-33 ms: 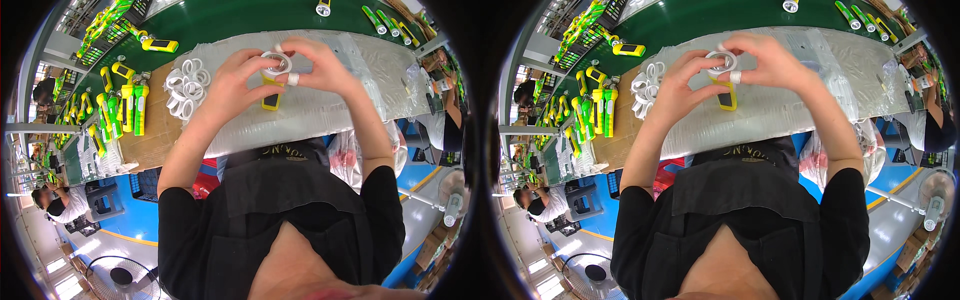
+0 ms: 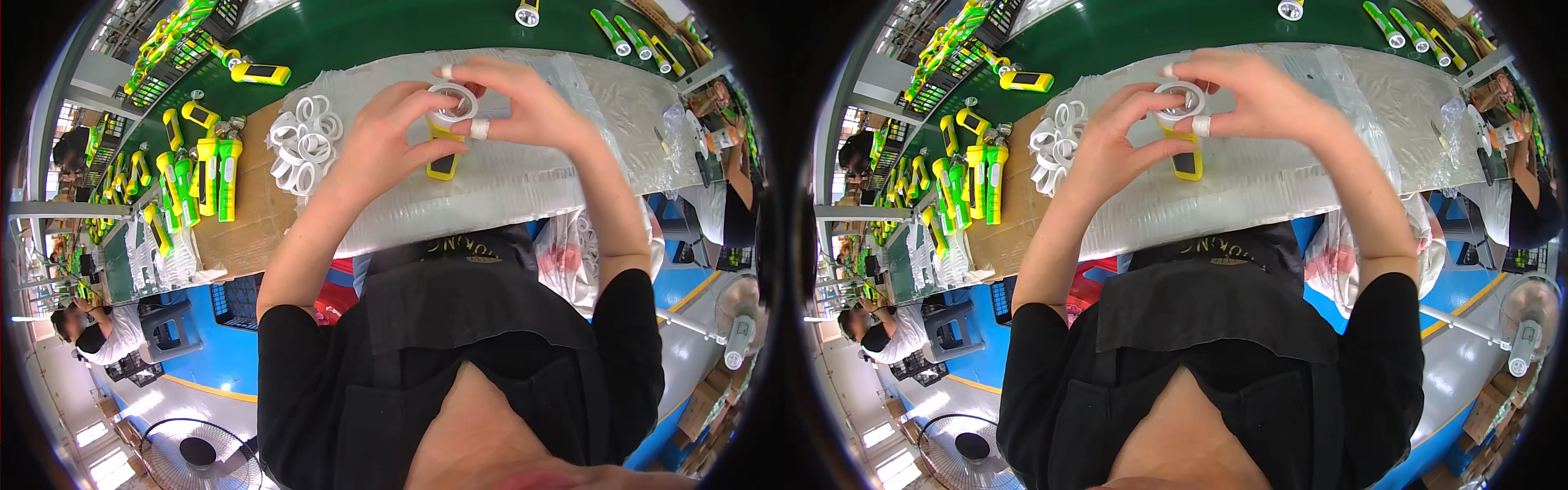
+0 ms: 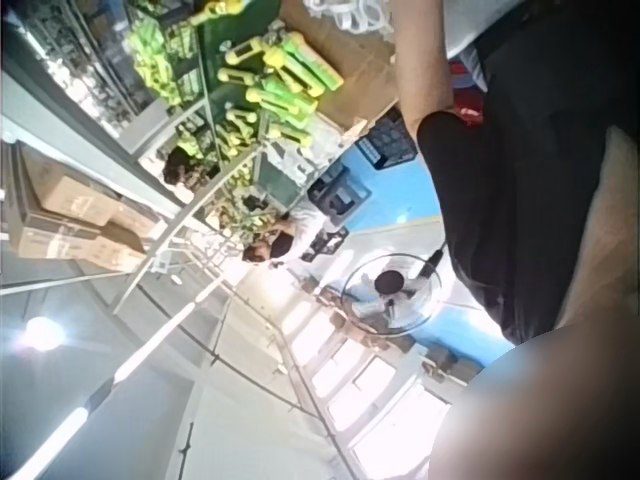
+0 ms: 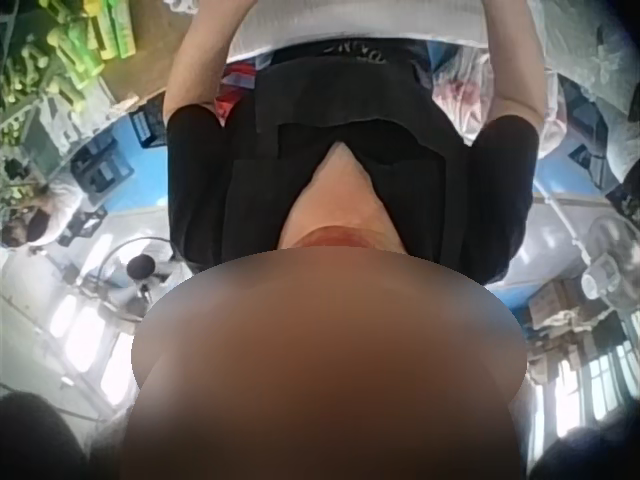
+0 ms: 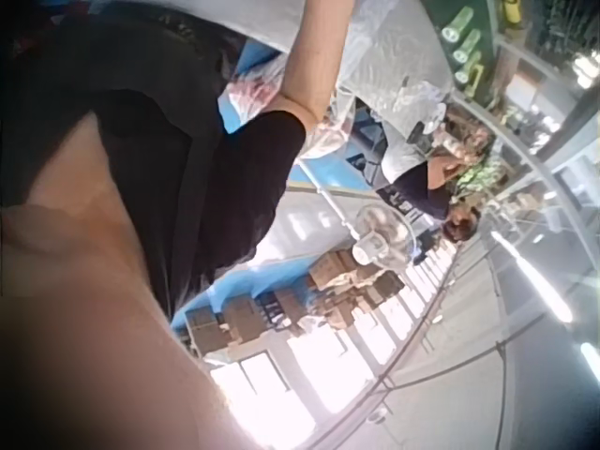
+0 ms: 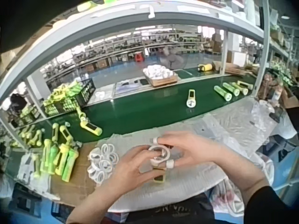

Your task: Assembling the internal and external components of handheld flashlights at an assembly station.

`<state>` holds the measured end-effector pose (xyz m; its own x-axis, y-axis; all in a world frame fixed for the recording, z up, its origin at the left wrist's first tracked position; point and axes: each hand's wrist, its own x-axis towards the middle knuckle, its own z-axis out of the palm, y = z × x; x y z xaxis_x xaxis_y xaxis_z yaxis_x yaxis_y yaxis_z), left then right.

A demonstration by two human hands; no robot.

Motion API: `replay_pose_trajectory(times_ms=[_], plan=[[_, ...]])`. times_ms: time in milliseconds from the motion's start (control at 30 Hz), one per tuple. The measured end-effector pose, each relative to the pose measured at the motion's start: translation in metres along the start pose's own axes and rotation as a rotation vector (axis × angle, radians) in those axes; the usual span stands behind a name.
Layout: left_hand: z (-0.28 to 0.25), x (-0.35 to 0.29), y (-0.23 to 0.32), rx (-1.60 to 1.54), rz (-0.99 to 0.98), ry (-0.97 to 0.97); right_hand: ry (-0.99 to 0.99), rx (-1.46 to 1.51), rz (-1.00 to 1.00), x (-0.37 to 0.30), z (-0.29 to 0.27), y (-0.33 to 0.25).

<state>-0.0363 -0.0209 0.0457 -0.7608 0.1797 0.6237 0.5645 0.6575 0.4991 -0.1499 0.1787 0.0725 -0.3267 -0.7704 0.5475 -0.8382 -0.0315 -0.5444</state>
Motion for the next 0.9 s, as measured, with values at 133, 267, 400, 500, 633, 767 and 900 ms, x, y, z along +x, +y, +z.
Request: replay_pose_trajectory(times_ms=[133,267,400,500,633,767,900], plan=[[0.011,0.002,0.009,-0.047,-0.109,-0.049,-0.392,-0.144,-0.011,0.027,-0.023,-0.016],[0.017,0.004,0.010,-0.104,-0.140,-0.002,-0.606,-0.177,0.076,0.039,-0.027,-0.017],[0.018,0.003,0.006,-0.091,-0.126,0.005,-0.574,-0.199,0.087,0.043,-0.023,-0.022],[0.020,0.004,0.003,-0.064,-0.137,-0.001,-0.555,-0.294,0.318,0.044,-0.014,-0.033],[0.025,0.008,0.002,-0.036,-0.155,0.017,-0.363,-0.652,0.436,0.041,-0.006,-0.036],[0.028,0.008,0.003,-0.079,-0.093,0.054,-0.086,-0.321,-0.348,0.025,-0.011,0.025],[0.028,0.008,0.002,-0.007,-0.114,0.024,-0.360,-0.567,0.391,0.034,-0.010,-0.029]])
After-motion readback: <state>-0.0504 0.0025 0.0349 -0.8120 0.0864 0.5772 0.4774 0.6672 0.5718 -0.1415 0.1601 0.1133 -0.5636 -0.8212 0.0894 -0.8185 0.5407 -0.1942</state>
